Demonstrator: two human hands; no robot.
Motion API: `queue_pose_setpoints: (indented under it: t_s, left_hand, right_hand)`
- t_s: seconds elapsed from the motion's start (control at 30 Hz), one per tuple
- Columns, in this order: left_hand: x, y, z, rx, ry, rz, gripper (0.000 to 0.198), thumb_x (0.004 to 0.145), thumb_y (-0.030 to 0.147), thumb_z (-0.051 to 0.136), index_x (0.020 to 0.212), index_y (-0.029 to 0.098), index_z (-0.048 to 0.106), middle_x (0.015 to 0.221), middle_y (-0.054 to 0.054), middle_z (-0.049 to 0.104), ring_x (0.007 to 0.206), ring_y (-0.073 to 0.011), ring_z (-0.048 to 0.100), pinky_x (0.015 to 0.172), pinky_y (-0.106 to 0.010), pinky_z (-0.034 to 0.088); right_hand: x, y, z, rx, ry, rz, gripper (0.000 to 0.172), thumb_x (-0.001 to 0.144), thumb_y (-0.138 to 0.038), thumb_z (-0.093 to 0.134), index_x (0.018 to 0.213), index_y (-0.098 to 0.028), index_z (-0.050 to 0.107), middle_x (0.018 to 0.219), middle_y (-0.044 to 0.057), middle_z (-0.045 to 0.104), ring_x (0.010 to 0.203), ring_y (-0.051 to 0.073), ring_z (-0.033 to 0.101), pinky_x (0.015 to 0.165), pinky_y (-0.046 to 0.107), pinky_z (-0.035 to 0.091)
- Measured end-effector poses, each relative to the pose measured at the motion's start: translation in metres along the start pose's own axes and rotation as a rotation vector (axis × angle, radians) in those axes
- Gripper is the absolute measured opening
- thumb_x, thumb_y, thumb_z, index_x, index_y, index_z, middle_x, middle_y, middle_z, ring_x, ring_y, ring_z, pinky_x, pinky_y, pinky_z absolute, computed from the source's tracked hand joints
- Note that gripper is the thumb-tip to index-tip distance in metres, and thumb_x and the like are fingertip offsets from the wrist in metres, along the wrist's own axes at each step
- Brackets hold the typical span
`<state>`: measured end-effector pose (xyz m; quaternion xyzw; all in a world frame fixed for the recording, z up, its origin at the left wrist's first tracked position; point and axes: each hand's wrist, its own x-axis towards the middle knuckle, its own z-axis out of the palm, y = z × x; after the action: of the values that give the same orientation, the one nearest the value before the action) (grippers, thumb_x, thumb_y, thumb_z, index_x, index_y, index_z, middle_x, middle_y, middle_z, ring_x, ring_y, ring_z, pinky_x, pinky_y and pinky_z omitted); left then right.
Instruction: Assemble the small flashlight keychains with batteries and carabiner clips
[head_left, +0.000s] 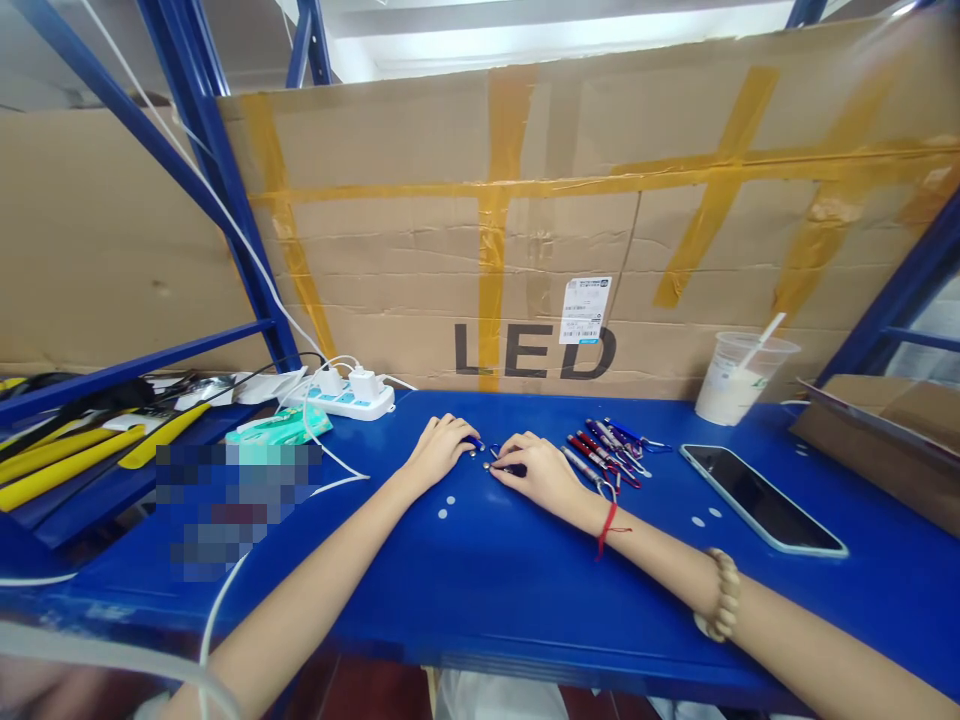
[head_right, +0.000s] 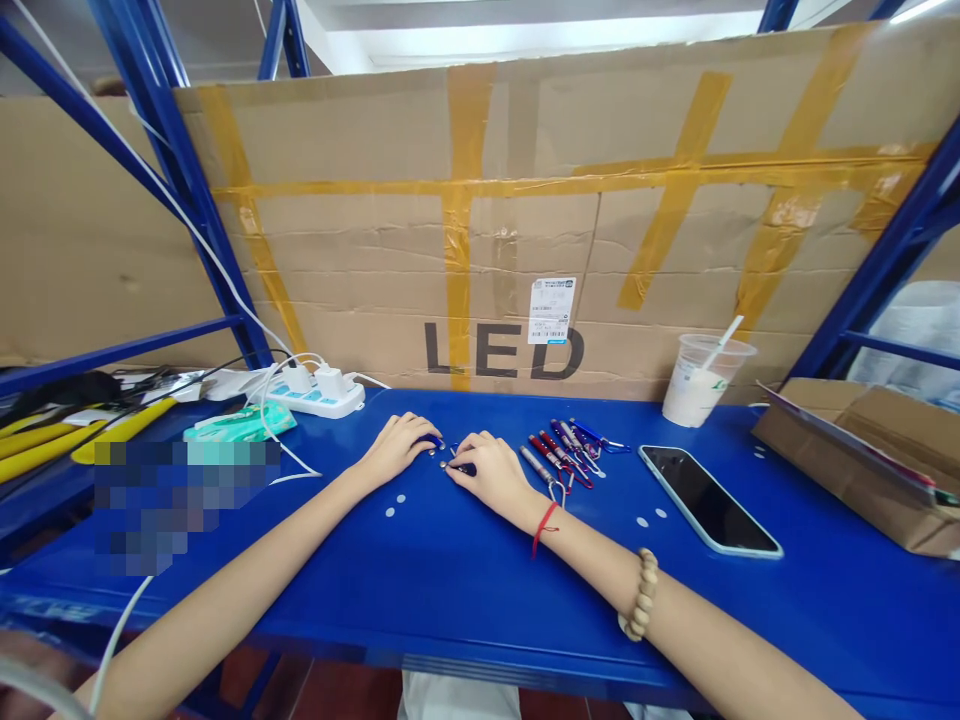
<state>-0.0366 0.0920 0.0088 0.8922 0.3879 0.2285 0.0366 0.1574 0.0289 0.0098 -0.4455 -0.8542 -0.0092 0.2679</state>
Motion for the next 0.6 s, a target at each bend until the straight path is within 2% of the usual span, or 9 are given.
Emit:
queue_pose_setpoints:
  t_s: [0.13, 0.2, 0.3, 0.4, 0.47, 0.6]
  left_hand:
    - [0.000, 0.000, -0.004, -0.007, 0.055, -0.063, 0.015, 0.086, 0.024, 0.049, 0.089, 0.021, 0.063, 0.097, -0.005, 0.067, 0.091, -0.0209, 0.053, 0.083, -0.034, 0.032]
    - [0.000, 0.001, -0.006, -0.039, 0.119, -0.111, 0.015, 0.086, 0.023, 0.047, 0.091, 0.021, 0.061, 0.098, -0.005, 0.067, 0.093, -0.0214, 0.055, 0.085, -0.035, 0.034]
    - [-0.001, 0.005, -0.007, -0.171, 0.257, -0.175, 0.016, 0.085, 0.024, 0.047, 0.096, 0.020, 0.058, 0.099, -0.007, 0.067, 0.093, -0.0214, 0.058, 0.084, -0.035, 0.038]
    - [-0.003, 0.015, -0.005, -0.335, 0.346, -0.206, 0.019, 0.081, 0.026, 0.051, 0.099, 0.020, 0.057, 0.094, -0.006, 0.068, 0.088, -0.0196, 0.062, 0.076, -0.030, 0.044]
    - [-0.005, 0.023, -0.004, -0.387, 0.340, -0.179, 0.020, 0.080, 0.026, 0.052, 0.098, 0.020, 0.057, 0.089, -0.005, 0.068, 0.084, -0.0183, 0.063, 0.073, -0.028, 0.046]
    - [-0.008, 0.039, -0.001, -0.360, 0.244, -0.066, 0.021, 0.079, 0.024, 0.050, 0.096, 0.019, 0.059, 0.086, -0.004, 0.069, 0.079, -0.0162, 0.064, 0.072, -0.026, 0.047]
  right_hand:
    - [-0.001, 0.001, 0.001, 0.105, 0.031, 0.065, 0.011, 0.079, -0.027, 0.063, 0.078, -0.022, 0.072, 0.088, 0.004, 0.067, 0.083, 0.018, 0.059, 0.079, 0.033, 0.045]
    - [-0.002, 0.002, 0.000, 0.144, 0.036, 0.112, 0.008, 0.077, -0.025, 0.064, 0.076, -0.021, 0.072, 0.088, 0.004, 0.067, 0.084, 0.018, 0.059, 0.079, 0.033, 0.045]
    - [-0.004, 0.002, -0.003, 0.176, 0.036, 0.141, 0.006, 0.075, -0.022, 0.065, 0.073, -0.020, 0.070, 0.087, 0.004, 0.067, 0.085, 0.018, 0.060, 0.080, 0.033, 0.046]
    - [-0.006, 0.002, -0.008, 0.174, 0.083, 0.141, 0.005, 0.074, -0.020, 0.065, 0.071, -0.020, 0.068, 0.085, 0.003, 0.067, 0.083, 0.018, 0.060, 0.079, 0.033, 0.046]
    - [-0.007, 0.000, -0.012, 0.164, 0.177, 0.153, 0.005, 0.075, -0.022, 0.064, 0.071, -0.020, 0.067, 0.085, 0.003, 0.066, 0.083, 0.018, 0.059, 0.078, 0.032, 0.046]
    - [-0.009, -0.005, -0.019, 0.134, 0.376, 0.130, 0.007, 0.080, -0.027, 0.060, 0.079, -0.021, 0.065, 0.086, 0.002, 0.066, 0.084, 0.017, 0.058, 0.069, 0.028, 0.046]
